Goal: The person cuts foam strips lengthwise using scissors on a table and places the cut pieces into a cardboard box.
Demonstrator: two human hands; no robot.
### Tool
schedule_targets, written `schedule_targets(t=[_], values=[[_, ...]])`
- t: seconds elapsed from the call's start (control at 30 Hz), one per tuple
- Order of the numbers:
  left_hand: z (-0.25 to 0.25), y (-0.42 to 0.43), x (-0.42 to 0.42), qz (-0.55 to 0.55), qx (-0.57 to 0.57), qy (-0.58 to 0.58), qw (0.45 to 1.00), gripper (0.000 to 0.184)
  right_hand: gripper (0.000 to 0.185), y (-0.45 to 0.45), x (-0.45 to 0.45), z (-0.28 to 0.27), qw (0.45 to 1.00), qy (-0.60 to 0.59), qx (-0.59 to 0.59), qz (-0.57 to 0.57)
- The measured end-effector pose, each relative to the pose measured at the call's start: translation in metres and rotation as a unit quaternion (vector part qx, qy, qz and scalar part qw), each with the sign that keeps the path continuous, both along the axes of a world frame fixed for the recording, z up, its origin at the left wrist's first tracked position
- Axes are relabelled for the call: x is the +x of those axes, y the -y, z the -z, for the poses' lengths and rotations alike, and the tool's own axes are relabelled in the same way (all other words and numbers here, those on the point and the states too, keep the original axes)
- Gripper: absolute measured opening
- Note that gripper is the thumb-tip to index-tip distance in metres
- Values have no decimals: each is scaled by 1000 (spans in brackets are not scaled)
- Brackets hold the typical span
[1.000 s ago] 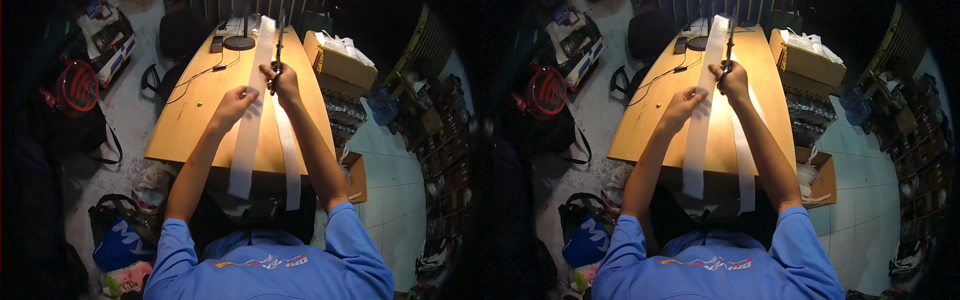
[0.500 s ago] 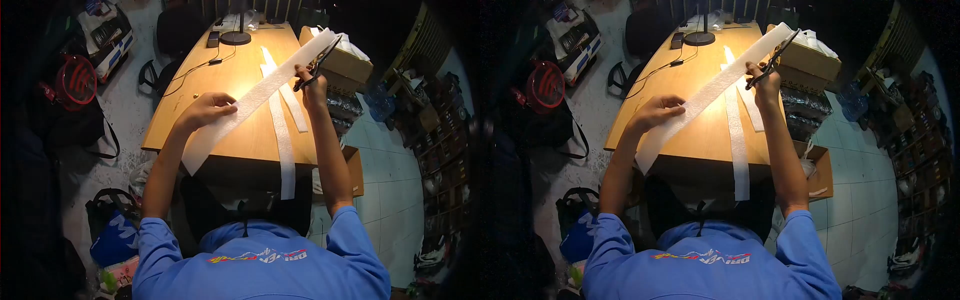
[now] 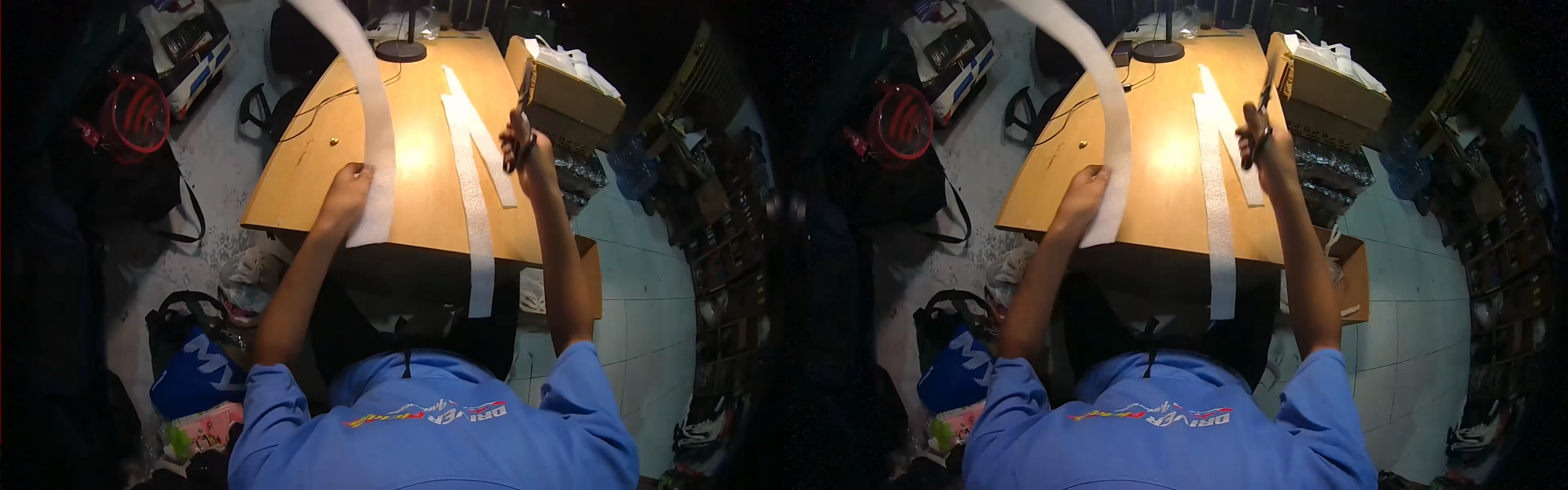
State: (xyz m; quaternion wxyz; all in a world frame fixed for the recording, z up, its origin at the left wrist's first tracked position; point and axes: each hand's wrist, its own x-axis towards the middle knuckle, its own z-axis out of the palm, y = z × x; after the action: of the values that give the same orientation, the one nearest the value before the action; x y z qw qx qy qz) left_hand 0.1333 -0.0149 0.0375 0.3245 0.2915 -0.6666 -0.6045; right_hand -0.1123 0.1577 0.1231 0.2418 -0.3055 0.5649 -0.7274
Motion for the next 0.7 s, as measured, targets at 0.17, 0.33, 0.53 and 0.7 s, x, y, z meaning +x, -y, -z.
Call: schedule_targets(t=[0.17, 0.33, 0.53, 0.7], values=[[10, -23, -44, -35, -127, 89, 987, 40, 52, -76, 73, 38, 983, 99, 51, -143], [2, -48, -66, -24, -43, 112, 992, 49, 53, -145, 128, 43, 970, 33, 167, -173], [-32, -76, -34, -27, -160, 243, 956, 61, 53, -178, 151, 58, 966, 109, 178, -153], [-36, -99, 22, -15, -101, 234, 967, 56, 54, -189, 165, 80, 961, 157, 186, -133]])
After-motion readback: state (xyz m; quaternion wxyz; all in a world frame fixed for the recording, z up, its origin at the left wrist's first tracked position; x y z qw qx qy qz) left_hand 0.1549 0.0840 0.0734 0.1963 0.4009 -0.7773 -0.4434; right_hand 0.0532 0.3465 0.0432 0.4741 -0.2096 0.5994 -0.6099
